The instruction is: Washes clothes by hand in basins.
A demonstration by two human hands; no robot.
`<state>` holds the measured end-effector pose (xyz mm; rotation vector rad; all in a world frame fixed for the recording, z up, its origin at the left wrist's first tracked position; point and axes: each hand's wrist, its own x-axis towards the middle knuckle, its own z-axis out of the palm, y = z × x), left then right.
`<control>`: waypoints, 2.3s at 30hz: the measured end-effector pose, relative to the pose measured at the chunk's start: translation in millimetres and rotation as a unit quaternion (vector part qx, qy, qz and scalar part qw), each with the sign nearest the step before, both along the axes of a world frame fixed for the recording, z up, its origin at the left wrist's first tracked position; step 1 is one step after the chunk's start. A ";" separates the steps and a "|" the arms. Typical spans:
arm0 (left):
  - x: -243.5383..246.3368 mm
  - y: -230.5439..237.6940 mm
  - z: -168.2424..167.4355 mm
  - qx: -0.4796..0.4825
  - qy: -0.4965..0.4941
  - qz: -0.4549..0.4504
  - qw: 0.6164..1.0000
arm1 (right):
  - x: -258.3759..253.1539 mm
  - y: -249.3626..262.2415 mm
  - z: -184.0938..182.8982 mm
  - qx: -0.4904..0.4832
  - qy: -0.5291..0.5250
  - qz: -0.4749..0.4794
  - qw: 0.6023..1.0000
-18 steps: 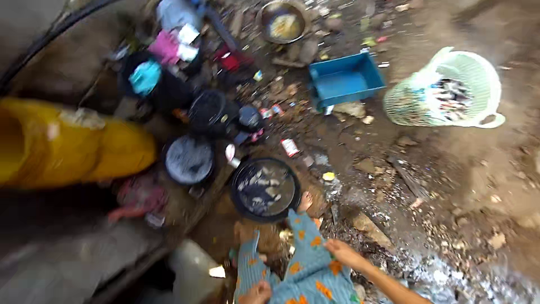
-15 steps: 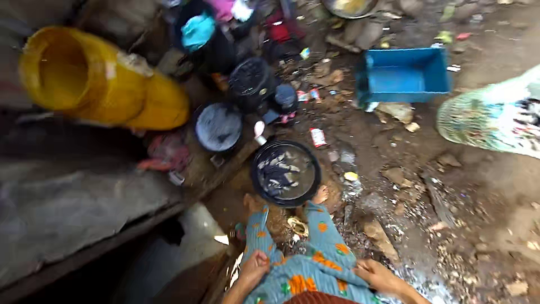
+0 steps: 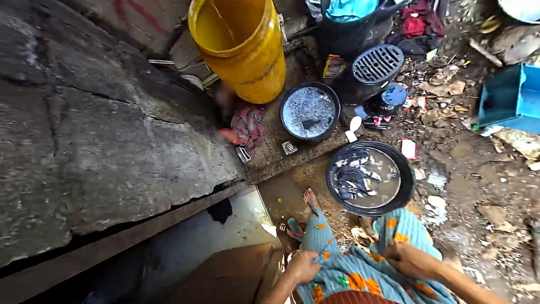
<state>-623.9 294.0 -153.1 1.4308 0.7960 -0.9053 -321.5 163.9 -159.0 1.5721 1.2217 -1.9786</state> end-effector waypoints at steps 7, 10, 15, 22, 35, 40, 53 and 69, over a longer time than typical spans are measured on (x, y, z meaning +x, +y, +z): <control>-24.1 -7.4 -45.6 0.051 -0.056 0.069 0.995 | -37.0 74.8 44.7 -0.046 -0.066 -0.187 0.979; -26.5 7.0 -49.0 0.025 -0.026 0.145 0.989 | -45.7 101.2 43.2 -0.059 -0.068 -0.199 0.976; -41.1 45.8 -58.8 0.049 0.027 0.194 0.979 | -43.2 143.8 22.5 -0.069 -0.032 -0.117 0.990; -24.4 130.9 -35.6 0.189 0.045 0.064 0.979 | -50.0 222.7 -16.2 -0.039 0.028 -0.019 0.999; 19.3 244.0 42.3 0.282 0.107 0.032 0.953 | -60.1 276.8 -28.5 -0.025 0.131 -0.012 0.991; 23.6 262.2 33.2 0.199 0.115 -0.001 0.973 | -49.8 296.4 -25.1 -0.026 0.126 -0.069 0.989; 14.6 270.8 59.1 0.116 0.078 -0.079 0.987 | -50.3 275.6 -36.2 -0.063 0.142 -0.113 0.981; 60.5 287.7 17.8 -0.035 0.088 -0.213 0.972 | -81.0 248.0 -75.2 -0.107 0.190 -0.112 0.969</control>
